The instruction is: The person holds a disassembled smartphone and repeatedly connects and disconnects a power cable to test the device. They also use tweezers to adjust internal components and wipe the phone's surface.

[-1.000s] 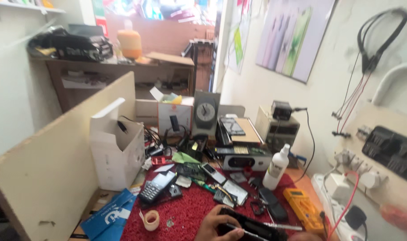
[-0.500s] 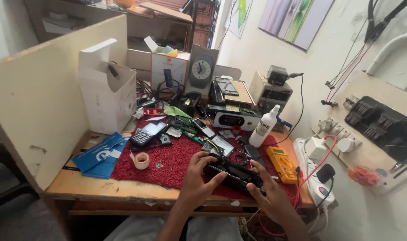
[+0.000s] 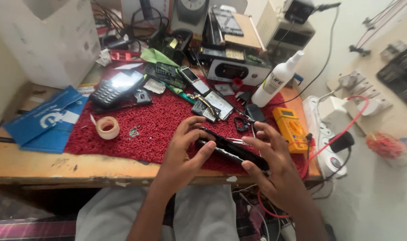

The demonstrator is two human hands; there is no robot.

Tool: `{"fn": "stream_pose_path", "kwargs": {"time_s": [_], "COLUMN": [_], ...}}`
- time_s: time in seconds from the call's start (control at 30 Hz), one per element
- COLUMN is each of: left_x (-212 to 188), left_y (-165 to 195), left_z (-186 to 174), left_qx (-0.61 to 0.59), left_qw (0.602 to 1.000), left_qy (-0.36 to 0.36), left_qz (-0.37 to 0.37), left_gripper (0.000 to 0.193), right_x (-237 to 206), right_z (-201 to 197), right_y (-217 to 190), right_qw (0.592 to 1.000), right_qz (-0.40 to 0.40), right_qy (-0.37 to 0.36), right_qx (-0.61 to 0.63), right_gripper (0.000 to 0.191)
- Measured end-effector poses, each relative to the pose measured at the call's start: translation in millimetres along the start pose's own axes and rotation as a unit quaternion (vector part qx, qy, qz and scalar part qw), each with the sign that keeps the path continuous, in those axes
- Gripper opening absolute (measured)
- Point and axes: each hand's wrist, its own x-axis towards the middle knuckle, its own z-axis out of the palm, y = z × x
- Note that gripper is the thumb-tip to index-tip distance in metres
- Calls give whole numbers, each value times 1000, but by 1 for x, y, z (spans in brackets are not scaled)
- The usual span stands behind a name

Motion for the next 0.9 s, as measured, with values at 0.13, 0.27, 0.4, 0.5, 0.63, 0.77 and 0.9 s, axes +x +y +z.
{"fn": "stream_pose_path", "kwargs": {"time_s": [0.13, 0.27, 0.4, 0.5, 0.63, 0.77, 0.9], "left_x": [11, 28, 62, 73, 73, 58, 71], "left_y": [0, -9, -46, -78, -122, -133, -151], "left_z": [-8, -16, -16, -3, -5, -3, -3], "left_qx": [3, -12, 14, -51, -95, 13, -164], "left_qw": [999, 996, 986, 977, 966, 968, 933], "left_qy": [-42, -79, -145, -107, -168, -124, -166], "left_qz": [-14, -32, 77, -175, -171, -220, -274], "left_gripper": [21, 25, 32, 59, 51, 43, 53], "right_x": [23, 40, 55, 54, 30, 12, 49], "right_z": [-1, 4, 27, 45, 46, 59, 74], "right_y": [1, 23, 69, 102, 136, 146, 143], "right_qw": [999, 986, 981, 978, 960, 962, 973], "right_qz": [-36, -93, -77, 14, 11, -3, 17], "right_qy": [-17, -40, -27, -40, -155, -153, -124], "right_qx": [-22, -133, -178, -206, -231, -225, -195], "right_gripper": [36, 33, 45, 50, 35, 31, 36]}}
